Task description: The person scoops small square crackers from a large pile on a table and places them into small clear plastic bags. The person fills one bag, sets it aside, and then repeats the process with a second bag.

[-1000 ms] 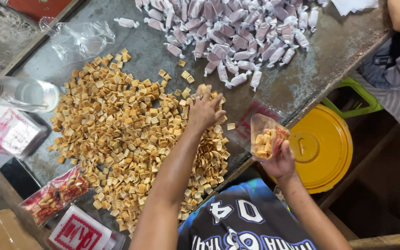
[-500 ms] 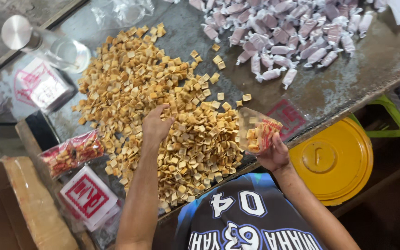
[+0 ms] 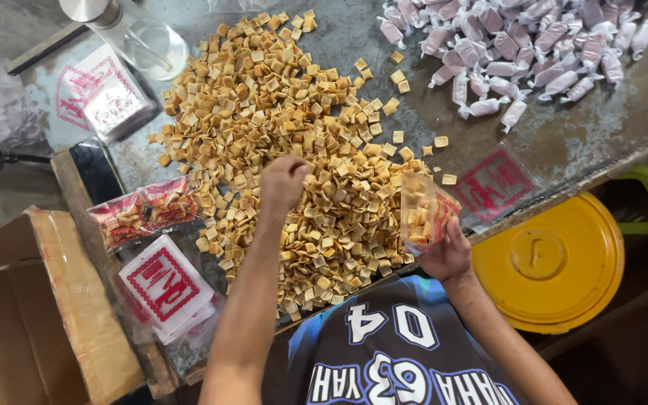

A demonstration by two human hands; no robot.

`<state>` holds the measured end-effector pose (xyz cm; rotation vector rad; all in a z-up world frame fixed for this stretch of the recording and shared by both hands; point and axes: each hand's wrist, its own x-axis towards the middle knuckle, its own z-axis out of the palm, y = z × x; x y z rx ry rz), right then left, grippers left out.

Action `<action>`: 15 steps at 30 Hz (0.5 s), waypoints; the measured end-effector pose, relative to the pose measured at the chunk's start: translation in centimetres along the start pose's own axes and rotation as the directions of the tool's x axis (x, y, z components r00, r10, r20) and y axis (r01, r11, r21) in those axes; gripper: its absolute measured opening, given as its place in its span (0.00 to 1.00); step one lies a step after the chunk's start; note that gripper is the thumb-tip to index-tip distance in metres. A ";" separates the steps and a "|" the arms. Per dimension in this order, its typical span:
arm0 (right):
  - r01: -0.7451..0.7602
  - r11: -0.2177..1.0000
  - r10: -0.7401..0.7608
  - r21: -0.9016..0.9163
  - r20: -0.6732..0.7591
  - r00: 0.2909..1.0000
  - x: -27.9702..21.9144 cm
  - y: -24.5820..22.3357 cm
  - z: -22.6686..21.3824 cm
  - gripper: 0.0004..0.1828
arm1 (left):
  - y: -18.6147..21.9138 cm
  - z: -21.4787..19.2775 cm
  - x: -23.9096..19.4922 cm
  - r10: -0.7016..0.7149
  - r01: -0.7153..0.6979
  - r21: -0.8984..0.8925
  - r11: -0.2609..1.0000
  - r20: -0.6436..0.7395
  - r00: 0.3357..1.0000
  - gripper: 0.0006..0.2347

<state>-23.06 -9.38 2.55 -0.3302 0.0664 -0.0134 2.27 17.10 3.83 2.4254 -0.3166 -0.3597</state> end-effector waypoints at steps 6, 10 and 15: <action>0.064 0.997 -0.066 -0.039 -0.058 0.996 -1.7 1.5 2.2 0.35 | 0.4 7.9 3.7 0.199 -0.211 0.208 0.955 0.077 0.977 0.14; 0.078 0.995 -0.084 -0.057 -0.106 0.991 -2.9 2.2 0.6 0.37 | 4.4 3.7 0.7 0.117 -0.142 0.132 0.981 0.183 0.976 0.05; 0.026 0.998 -0.033 -0.063 -0.114 0.993 -2.0 2.0 1.3 0.37 | 2.2 1.0 -1.6 -0.089 0.135 -0.412 0.901 0.128 0.988 0.09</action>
